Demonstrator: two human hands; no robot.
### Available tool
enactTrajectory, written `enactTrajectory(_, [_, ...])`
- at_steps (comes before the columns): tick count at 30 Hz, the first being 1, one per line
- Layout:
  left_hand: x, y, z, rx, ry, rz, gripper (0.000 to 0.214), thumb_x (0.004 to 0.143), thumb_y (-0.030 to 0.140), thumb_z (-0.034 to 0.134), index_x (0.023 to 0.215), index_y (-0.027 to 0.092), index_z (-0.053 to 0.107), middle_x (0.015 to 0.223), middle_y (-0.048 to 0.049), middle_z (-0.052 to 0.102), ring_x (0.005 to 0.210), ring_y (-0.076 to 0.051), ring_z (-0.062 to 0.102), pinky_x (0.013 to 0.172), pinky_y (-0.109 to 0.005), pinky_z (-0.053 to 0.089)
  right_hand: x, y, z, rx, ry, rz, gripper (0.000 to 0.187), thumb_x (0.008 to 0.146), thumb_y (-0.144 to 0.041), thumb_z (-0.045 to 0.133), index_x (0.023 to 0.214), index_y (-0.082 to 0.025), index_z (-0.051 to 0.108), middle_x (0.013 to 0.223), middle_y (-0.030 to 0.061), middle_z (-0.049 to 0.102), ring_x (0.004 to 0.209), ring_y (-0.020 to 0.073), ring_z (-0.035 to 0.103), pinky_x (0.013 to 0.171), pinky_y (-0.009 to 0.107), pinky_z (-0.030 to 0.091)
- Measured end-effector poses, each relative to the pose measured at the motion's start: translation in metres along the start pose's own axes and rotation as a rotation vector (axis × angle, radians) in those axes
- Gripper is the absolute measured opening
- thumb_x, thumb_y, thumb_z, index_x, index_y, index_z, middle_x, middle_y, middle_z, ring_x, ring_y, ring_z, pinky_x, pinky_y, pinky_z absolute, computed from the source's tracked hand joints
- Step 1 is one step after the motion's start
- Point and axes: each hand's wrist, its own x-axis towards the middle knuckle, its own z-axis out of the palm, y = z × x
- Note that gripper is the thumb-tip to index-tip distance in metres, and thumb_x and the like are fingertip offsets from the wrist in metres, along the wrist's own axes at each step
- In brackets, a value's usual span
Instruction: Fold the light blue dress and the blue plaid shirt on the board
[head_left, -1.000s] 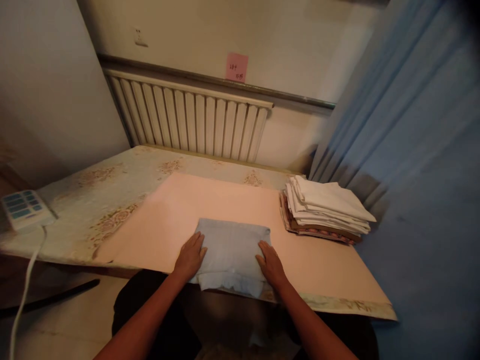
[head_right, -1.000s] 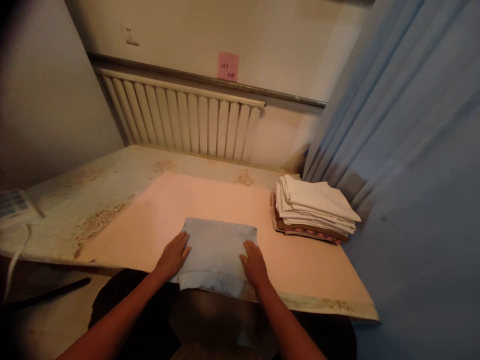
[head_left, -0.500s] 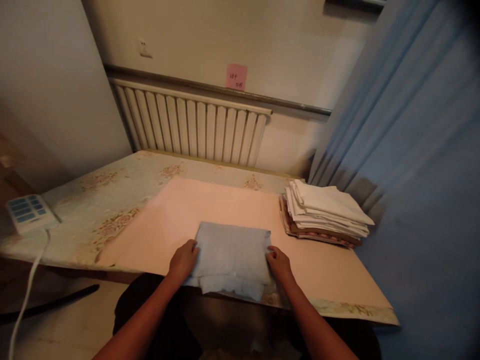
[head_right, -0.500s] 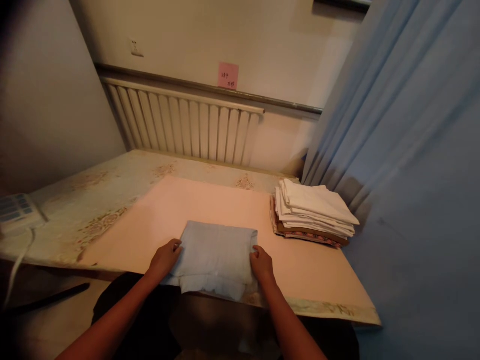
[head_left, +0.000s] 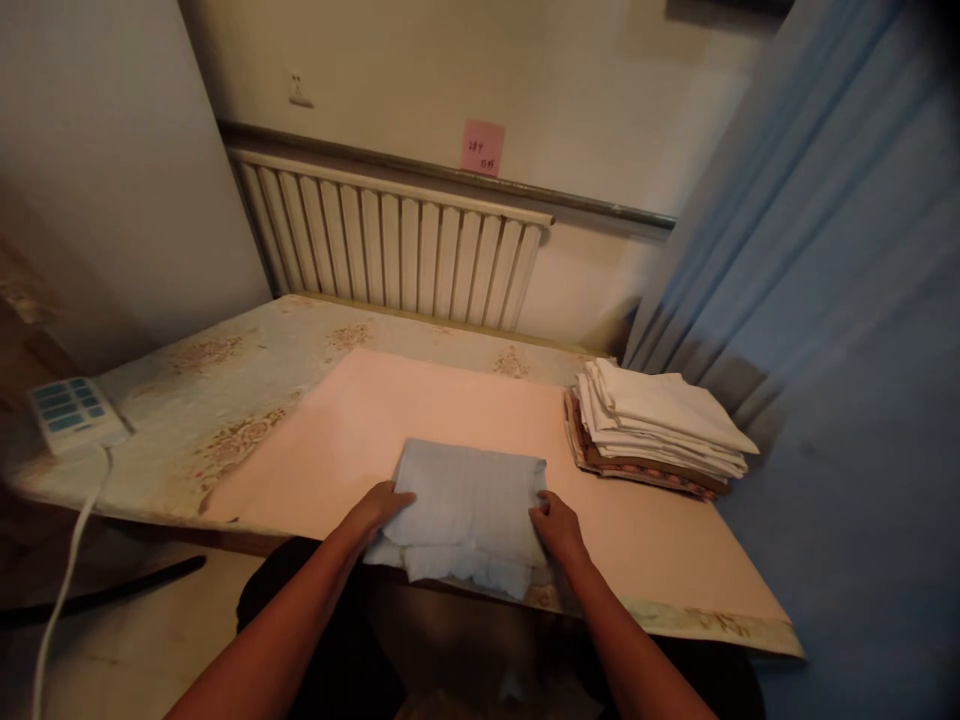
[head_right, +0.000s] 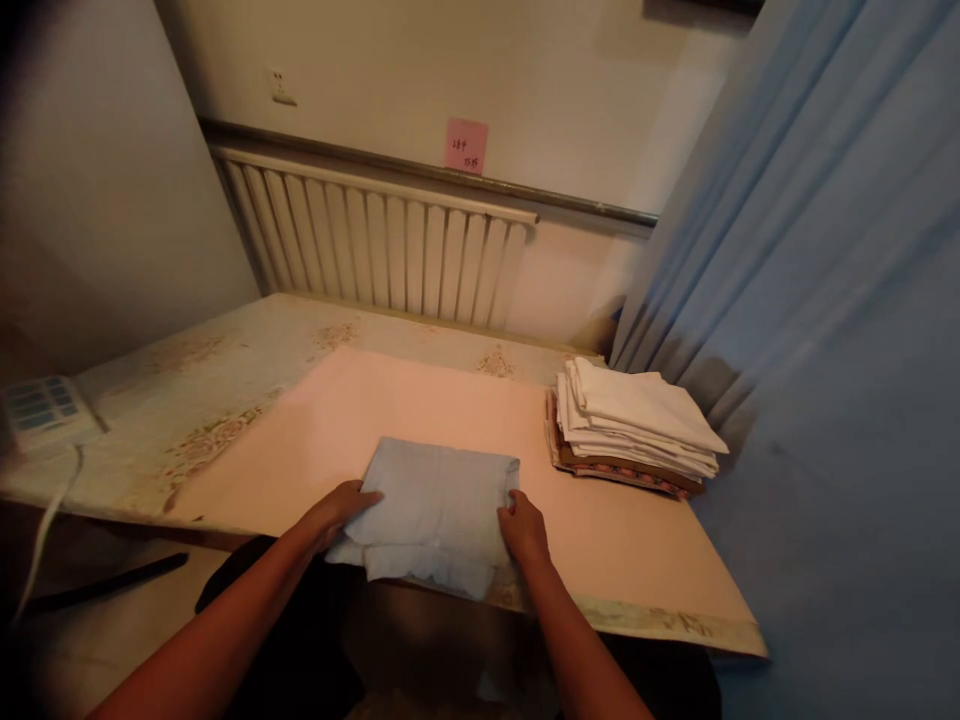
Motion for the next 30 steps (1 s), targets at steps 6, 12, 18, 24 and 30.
enactTrajectory(6, [0.001,0.005,0.010,-0.345,-0.124,-0.058,0.019,0.071,0.025,0.071,0.086,0.015,0.065,0.083,-0.0098,0.075,0.077,-0.023,0.072,0.070,-0.034,0.058,0.007,-0.003,0.002,0.073,-0.080,0.000,0.040,0.066,-0.019,0.066,0.105,-0.017,0.070,0.083,0.0034,0.073,0.075,0.0187,0.068,0.066,0.025,0.050])
enactTrajectory(12, [0.012,0.007,0.012,-0.477,-0.156,-0.085,0.029,0.072,0.015,0.067,0.101,0.015,0.063,0.081,-0.0076,0.073,0.072,-0.022,0.071,0.068,-0.035,0.059,0.010,-0.006,0.000,0.159,-0.089,-0.030,0.035,0.065,-0.014,0.059,0.097,-0.018,0.073,0.087,0.0022,0.075,0.077,0.0178,0.069,0.067,0.024,0.051])
enactTrajectory(18, [0.022,0.014,0.015,-0.513,-0.114,-0.017,0.043,0.073,0.015,0.069,0.115,0.016,0.057,0.088,-0.0070,0.072,0.075,-0.021,0.070,0.068,-0.033,0.059,0.023,-0.006,-0.007,0.163,0.038,0.008,0.042,0.072,-0.025,0.056,0.110,-0.015,0.069,0.075,0.0018,0.072,0.070,0.0189,0.066,0.063,0.026,0.049])
enactTrajectory(24, [0.026,0.012,0.017,-0.415,-0.065,0.012,0.033,0.072,0.017,0.069,0.103,0.013,0.061,0.081,-0.0071,0.072,0.069,-0.020,0.070,0.064,-0.031,0.057,0.019,-0.001,-0.003,0.115,0.034,0.033,0.039,0.072,-0.022,0.058,0.109,-0.014,0.070,0.072,0.0024,0.070,0.073,0.0186,0.065,0.068,0.026,0.048])
enactTrajectory(30, [0.026,0.012,0.018,-0.117,0.054,0.048,0.018,0.080,0.017,0.052,0.094,0.014,0.062,0.076,-0.0044,0.071,0.069,-0.018,0.069,0.059,-0.025,0.054,0.018,0.001,-0.002,0.094,0.015,0.046,0.039,0.078,-0.025,0.057,0.113,-0.010,0.067,0.081,0.0055,0.071,0.080,0.0182,0.066,0.074,0.025,0.046])
